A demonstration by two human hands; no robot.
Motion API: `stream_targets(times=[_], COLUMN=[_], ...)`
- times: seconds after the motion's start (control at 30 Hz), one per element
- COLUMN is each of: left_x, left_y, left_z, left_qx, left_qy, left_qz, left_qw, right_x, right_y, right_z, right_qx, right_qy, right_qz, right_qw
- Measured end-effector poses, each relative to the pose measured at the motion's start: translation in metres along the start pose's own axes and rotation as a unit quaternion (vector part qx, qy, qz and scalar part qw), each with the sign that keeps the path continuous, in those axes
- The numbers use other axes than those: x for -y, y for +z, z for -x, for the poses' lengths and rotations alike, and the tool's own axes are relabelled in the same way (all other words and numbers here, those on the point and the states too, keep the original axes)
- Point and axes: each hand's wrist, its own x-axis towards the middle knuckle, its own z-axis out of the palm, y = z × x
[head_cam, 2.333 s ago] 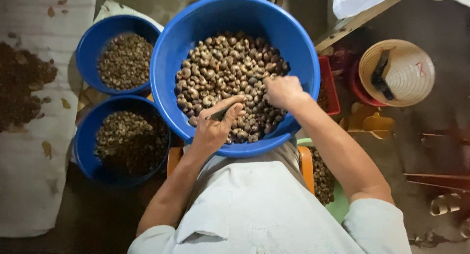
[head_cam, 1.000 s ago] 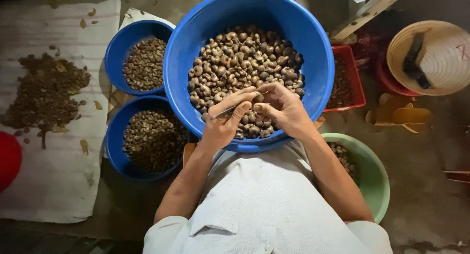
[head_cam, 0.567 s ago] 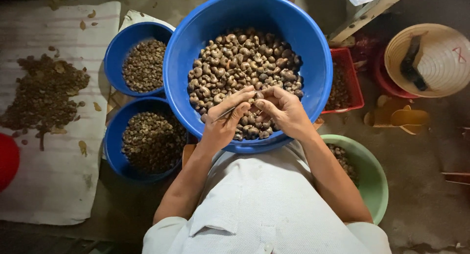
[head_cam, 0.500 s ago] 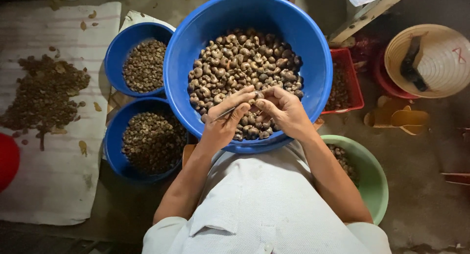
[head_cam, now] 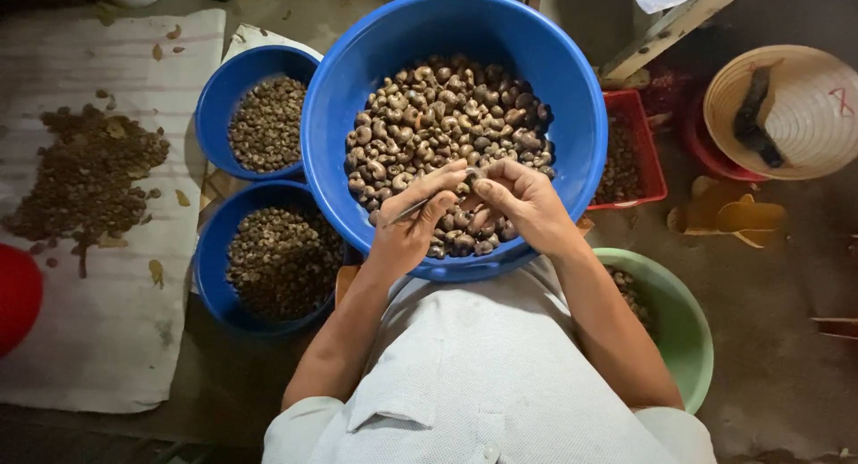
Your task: The person is manually peeling nuts using a small metal tool, picking them from a large blue bowl and placing them back after processing.
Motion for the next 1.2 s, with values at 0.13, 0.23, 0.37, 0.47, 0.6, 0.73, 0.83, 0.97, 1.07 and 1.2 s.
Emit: stream_targets(times=[0.13,0.23,0.37,0.47,0.6,0.73,0.83,0.97,1.07,1.2], left_x=[0.000,-0.004,-0.006,0.003,0.001,0.004,0.004,0.004,0.003,0.000], left_y=[-0.001,0.001,0.002,0.000,0.002,0.004,0.003,0.003,-0.001,0.003], left_z=[0.001,-0.001,-0.003,-0.001,-0.002,0.000,0.002,0.000,0.001,0.000], left_qx=[-0.018,0.004,0.015,0.009,0.016,-0.005,0.001,-0.002,0.000,0.010], left_qy=[-0.006,-0.002,-0.005,0.001,-0.013,0.001,0.009,0.016,0.004,-0.005], left_qz=[0.006,-0.010,0.011,0.028,0.112,0.060,0.039,0.058,0.053,0.040], left_qw=[1.000,1.000,1.000,1.000,0.993,0.998,0.999,0.998,0.999,0.999], right_x=[0.001,-0.007,-0.007,-0.004,0.007,0.002,0.003,-0.004,-0.005,-0.010], right_y=[0.002,0.001,0.004,0.007,0.013,0.007,0.005,0.000,-0.001,-0.003], right_z=[-0.002,-0.001,0.003,0.002,0.005,0.003,0.003,0.001,0.000,-0.001], right_qx=[-0.021,-0.038,-0.074,-0.061,-0.049,-0.033,-0.018,-0.017,-0.009,-0.006], right_qy=[-0.012,-0.046,-0.031,-0.042,-0.040,-0.026,-0.026,-0.042,-0.055,-0.072], right_qz=[0.009,0.064,0.066,0.070,0.099,0.049,0.022,-0.038,-0.043,-0.018], right_qw=[1.000,0.996,0.995,0.995,0.993,0.998,0.999,0.998,0.998,0.997])
